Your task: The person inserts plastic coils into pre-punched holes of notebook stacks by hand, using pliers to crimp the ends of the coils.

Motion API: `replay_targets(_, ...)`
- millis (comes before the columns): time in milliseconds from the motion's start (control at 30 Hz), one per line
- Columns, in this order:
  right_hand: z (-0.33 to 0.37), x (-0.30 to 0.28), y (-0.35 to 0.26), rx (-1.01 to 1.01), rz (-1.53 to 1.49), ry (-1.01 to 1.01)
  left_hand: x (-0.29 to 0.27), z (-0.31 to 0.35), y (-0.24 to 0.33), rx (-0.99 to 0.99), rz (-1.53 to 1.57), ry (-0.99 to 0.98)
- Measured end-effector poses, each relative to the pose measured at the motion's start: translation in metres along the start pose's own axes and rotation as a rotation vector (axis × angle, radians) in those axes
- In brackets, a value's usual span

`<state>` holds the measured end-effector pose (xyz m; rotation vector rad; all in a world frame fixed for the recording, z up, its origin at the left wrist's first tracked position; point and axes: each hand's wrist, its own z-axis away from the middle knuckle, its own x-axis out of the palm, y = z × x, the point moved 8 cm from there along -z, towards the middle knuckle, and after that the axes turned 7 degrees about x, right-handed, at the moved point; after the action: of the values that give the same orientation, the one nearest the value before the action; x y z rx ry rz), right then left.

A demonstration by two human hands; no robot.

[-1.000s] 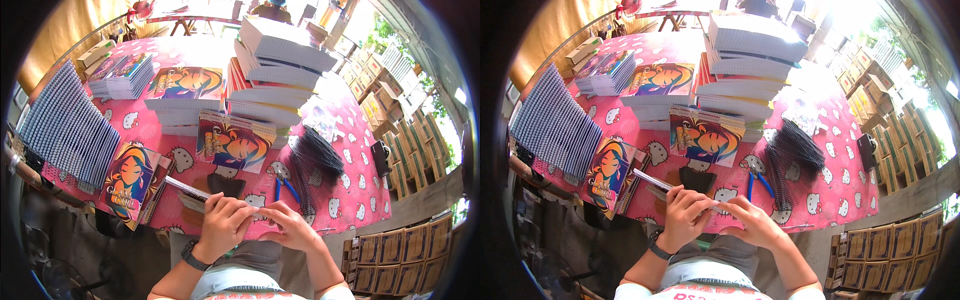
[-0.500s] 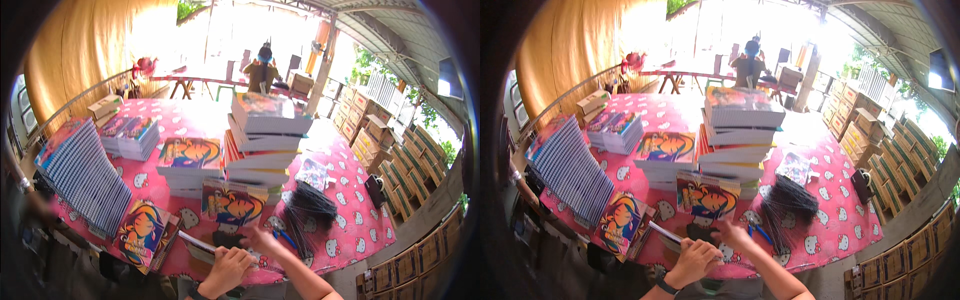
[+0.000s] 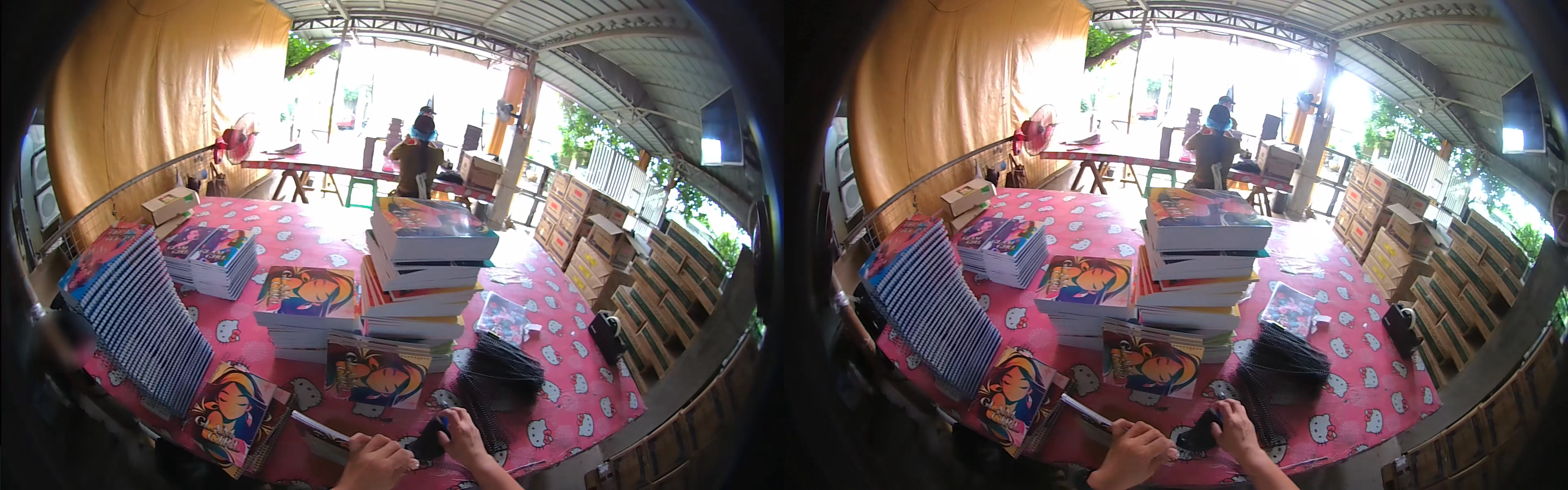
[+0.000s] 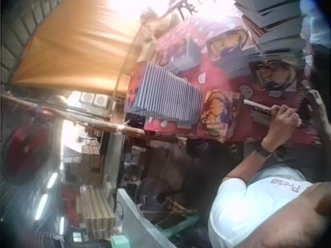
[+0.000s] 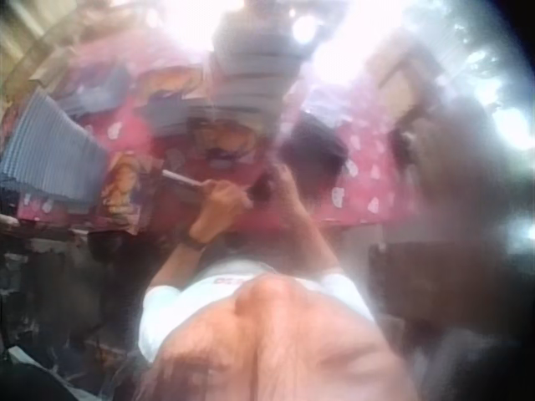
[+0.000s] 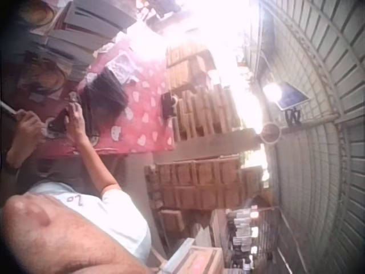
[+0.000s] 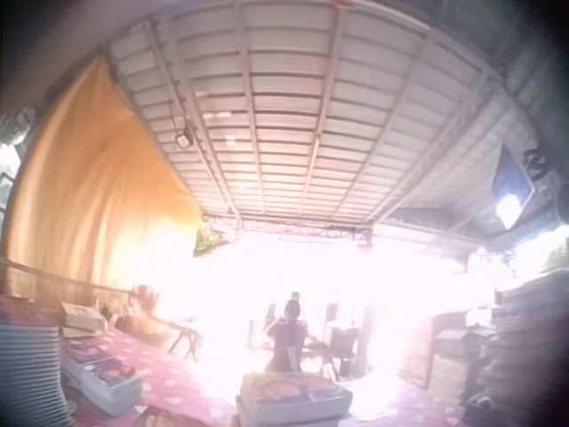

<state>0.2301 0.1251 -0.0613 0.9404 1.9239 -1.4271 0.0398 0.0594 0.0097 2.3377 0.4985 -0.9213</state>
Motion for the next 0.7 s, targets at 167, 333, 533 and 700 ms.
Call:
replay_targets(167, 0.013, 0.019, -0.011, -0.188, 0.155, -0.158, -0.021, -0.011, 0.009, 0.023, -0.039, 0.130)
replay_targets(333, 0.023, 0.042, 0.008, -0.085, 0.257, -0.337, -0.014, -0.012, 0.006, -0.012, -0.106, 0.015)
replay_targets(533, 0.028, 0.046, 0.018, -0.172, 0.178, -0.223, -0.030, -0.021, 0.016, 0.036, 0.016, 0.049)
replay_targets(700, 0.031, 0.031, 0.020, -0.081, 0.113, -0.179, -0.013, -0.014, 0.007, 0.010, 0.033, -0.013)
